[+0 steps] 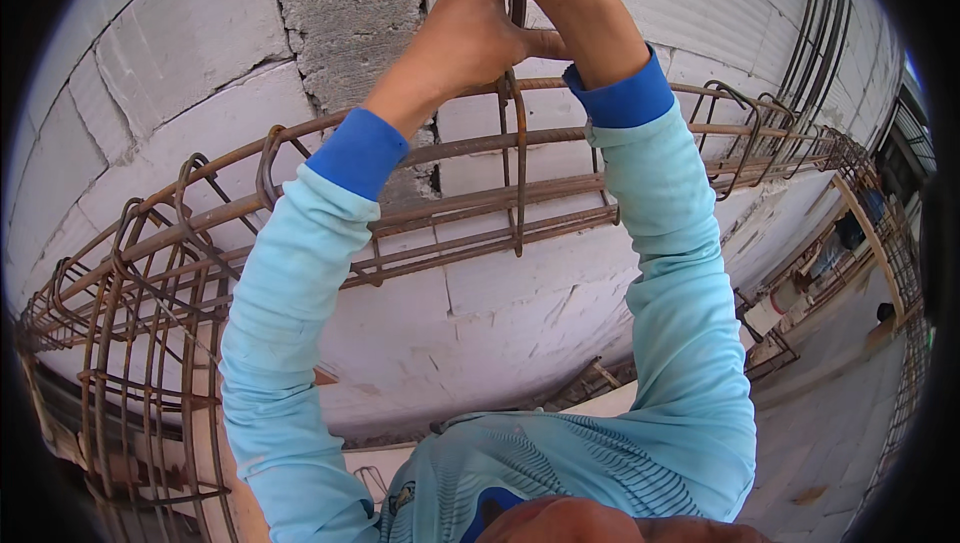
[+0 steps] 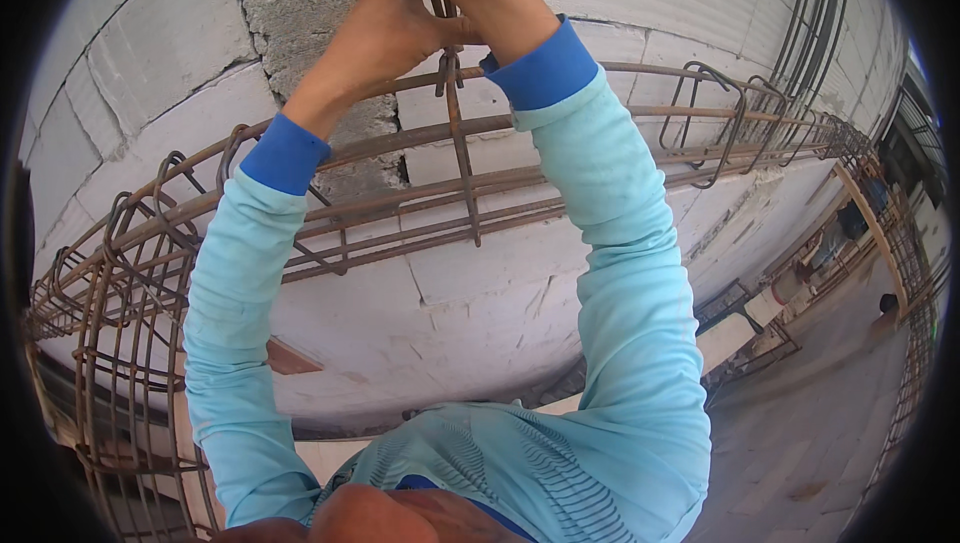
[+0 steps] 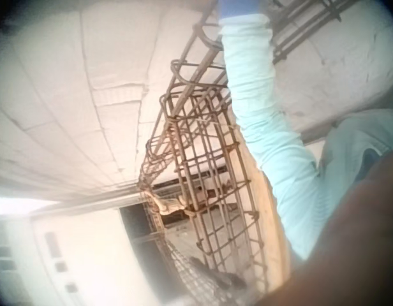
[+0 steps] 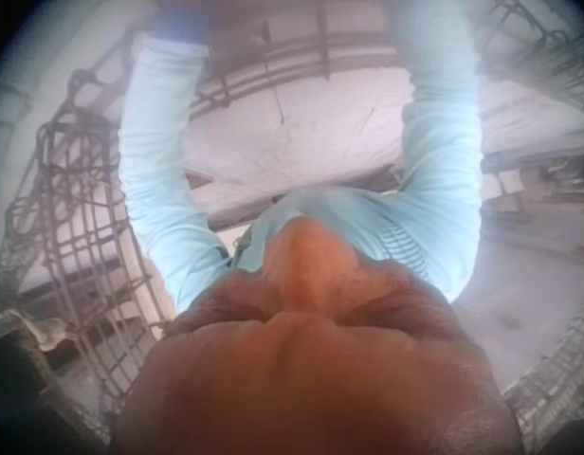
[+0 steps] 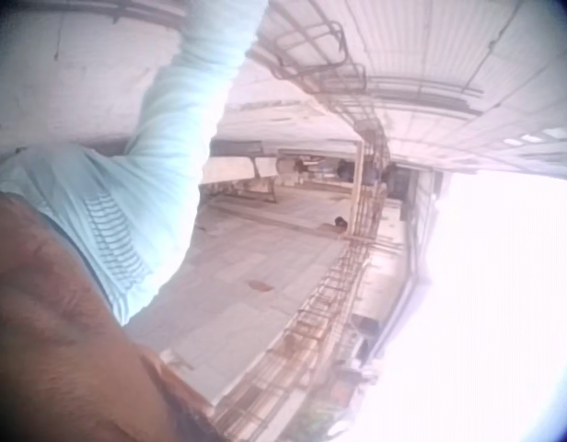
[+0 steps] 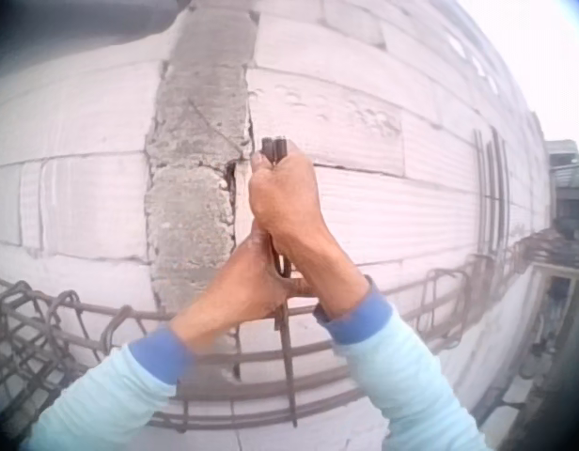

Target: The person uses a hammer to tap and align sections of a curved rebar cage against a white block wall. They then tie rebar intersections with wire using pliers, securing the structure in place.

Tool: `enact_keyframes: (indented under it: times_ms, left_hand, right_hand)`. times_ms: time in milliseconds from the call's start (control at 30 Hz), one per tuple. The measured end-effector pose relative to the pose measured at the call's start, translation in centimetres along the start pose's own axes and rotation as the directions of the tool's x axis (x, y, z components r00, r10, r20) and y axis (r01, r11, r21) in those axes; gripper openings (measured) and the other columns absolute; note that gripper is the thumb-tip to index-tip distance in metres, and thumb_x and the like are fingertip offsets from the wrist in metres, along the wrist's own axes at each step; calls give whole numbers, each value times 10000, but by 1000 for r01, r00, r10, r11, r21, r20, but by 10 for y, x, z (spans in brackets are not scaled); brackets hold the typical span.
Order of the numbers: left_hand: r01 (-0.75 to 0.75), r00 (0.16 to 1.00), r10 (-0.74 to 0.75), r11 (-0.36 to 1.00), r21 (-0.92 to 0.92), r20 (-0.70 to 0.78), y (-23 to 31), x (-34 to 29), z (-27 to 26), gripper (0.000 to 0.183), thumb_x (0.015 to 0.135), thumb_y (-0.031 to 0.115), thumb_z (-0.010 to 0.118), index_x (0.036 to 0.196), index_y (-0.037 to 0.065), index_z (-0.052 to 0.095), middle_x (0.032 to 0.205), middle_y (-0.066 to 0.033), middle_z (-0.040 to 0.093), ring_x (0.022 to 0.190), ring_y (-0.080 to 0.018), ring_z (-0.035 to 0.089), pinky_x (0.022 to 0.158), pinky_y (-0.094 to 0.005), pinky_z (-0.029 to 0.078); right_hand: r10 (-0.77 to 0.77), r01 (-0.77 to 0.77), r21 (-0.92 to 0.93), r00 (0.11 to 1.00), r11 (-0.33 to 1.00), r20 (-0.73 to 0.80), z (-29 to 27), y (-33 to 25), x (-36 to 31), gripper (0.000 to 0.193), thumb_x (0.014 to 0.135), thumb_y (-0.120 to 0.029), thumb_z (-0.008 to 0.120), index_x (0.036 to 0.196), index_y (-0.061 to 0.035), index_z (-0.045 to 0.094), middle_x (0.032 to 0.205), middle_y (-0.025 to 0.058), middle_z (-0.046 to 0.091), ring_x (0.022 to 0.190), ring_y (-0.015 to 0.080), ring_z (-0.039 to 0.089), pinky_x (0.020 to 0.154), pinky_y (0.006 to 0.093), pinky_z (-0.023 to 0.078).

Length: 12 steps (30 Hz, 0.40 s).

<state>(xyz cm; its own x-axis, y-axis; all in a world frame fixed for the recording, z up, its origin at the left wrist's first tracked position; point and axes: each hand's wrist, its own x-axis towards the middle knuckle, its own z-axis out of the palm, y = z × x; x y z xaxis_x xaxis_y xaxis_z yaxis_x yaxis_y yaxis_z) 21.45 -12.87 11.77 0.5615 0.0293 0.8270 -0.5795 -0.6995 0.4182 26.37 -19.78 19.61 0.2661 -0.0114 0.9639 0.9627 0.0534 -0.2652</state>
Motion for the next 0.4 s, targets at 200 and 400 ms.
enact_keyframes:
  times_ms: [200, 400]
  left_hand:
    - [-39, 998, 25, 963, 265, 58, -9, 35, 11, 375, 859, 176, 692, 1120, -52, 547, 893, -247, 678, 858, -403, 688, 737, -485, 530]
    - [-92, 964, 115, 990, -105, 238, -22, 39, -6, 497, 886, 189, 700, 1279, -59, 522, 992, -227, 716, 927, -375, 707, 759, -494, 536]
  right_hand:
    - [442, -447, 169, 894, 878, 69, -13, 18, 26, 347, 919, -318, 717, 859, 12, 626, 747, 37, 578, 679, 150, 503, 567, 374, 409]
    - [84, -197, 296, 931, 935, 356, -40, 26, 16, 408, 805, -438, 864, 837, -117, 614, 694, -39, 527, 613, 83, 452, 547, 253, 332]
